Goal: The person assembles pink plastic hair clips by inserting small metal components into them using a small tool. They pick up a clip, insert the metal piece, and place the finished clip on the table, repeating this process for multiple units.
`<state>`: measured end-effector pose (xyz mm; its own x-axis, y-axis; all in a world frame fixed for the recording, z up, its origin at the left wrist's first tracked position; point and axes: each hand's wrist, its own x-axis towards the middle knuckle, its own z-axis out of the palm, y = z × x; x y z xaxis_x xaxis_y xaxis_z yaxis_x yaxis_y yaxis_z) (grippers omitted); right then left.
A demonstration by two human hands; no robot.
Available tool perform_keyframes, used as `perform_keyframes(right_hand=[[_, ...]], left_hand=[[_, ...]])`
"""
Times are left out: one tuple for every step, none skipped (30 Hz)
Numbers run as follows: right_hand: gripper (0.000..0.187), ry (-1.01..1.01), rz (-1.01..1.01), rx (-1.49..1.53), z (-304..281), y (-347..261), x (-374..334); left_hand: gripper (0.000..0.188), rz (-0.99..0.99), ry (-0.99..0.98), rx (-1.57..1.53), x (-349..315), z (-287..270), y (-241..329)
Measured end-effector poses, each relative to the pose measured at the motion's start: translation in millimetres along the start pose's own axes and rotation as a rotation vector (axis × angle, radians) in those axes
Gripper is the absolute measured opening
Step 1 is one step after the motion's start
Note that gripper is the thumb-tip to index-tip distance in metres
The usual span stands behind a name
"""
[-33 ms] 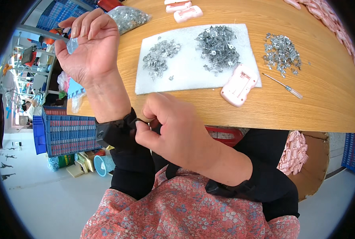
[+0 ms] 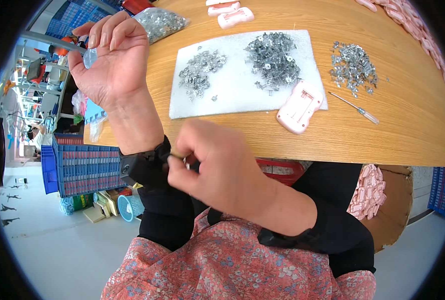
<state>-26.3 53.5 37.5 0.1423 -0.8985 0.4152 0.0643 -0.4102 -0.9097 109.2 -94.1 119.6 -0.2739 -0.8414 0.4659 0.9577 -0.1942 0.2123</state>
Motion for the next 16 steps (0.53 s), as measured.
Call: perform_keyframes(right_hand=[[0.02, -0.02, -0.007, -0.017, 0.3, -1.7, -0.1], [0.02, -0.039, -0.013, -0.035, 0.6, -3.8, -0.3], [0.02, -0.059, -0.02, -0.053, 0.7, -5.1, -0.3], [0.02, -0.04, 0.008, -0.027, 1.3, -5.1, -0.3], [0.021, -0.021, 0.037, -0.001, 2.2, -5.0, -0.2], [0.021, -0.001, 0.066, 0.023, 2.5, -4.6, -0.6], [0.021, -0.013, 0.06, -0.015, 2.5, -3.7, -1.0], [0.021, -0.026, 0.054, -0.054, 2.6, -2.4, -1.4], [0.021, -0.04, 0.048, -0.092, 2.4, -1.7, -1.4], [0.02, -0.047, 0.049, -0.117, 2.0, -1.6, -1.3], [0.02, -0.054, 0.051, -0.141, 1.4, -1.5, -1.4], [0.02, -0.059, 0.052, -0.169, 0.7, -1.0, -1.3], [0.02, -0.054, 0.026, -0.199, 0.8, -0.4, -1.1], [0.02, -0.049, 0.0, -0.229, 1.5, 0.1, -0.9], [0.02, -0.049, -0.026, -0.255, 2.9, 0.0, -0.7], [0.019, -0.052, -0.022, -0.272, 3.5, -0.9, -0.5]], left_hand=[[0.031, 0.004, 0.005, 0.011, -0.3, 0.2, 0.1], [0.03, 0.007, 0.009, 0.022, -0.6, 0.3, 0.2], [0.03, 0.011, 0.013, 0.033, -0.5, 0.3, 0.2], [0.03, 0.015, 0.014, 0.043, -0.3, -0.6, 0.9], [0.03, 0.02, 0.015, 0.053, -0.1, -2.3, 2.3], [0.03, 0.023, 0.017, 0.062, 0.1, -3.6, 2.6], [0.03, 0.019, 0.011, 0.051, 0.0, -3.7, 2.0], [0.03, 0.015, 0.005, 0.04, -0.3, -3.4, 1.5], [0.03, 0.011, -0.001, 0.03, -0.5, -2.8, 1.2], [0.03, 0.017, -0.001, 0.052, -0.7, -2.0, 0.9], [0.03, 0.024, -0.002, 0.074, -1.1, -0.8, 0.7], [0.031, 0.029, -0.003, 0.093, -0.8, -0.7, -0.1], [0.031, 0.028, -0.007, 0.101, -0.5, -0.8, -1.0], [0.031, 0.028, -0.011, 0.108, -0.1, -0.9, -2.0], [0.031, 0.031, -0.012, 0.119, -0.9, -0.2, -1.4], [0.03, 0.029, -0.012, 0.124, -1.8, 0.8, -1.1]])
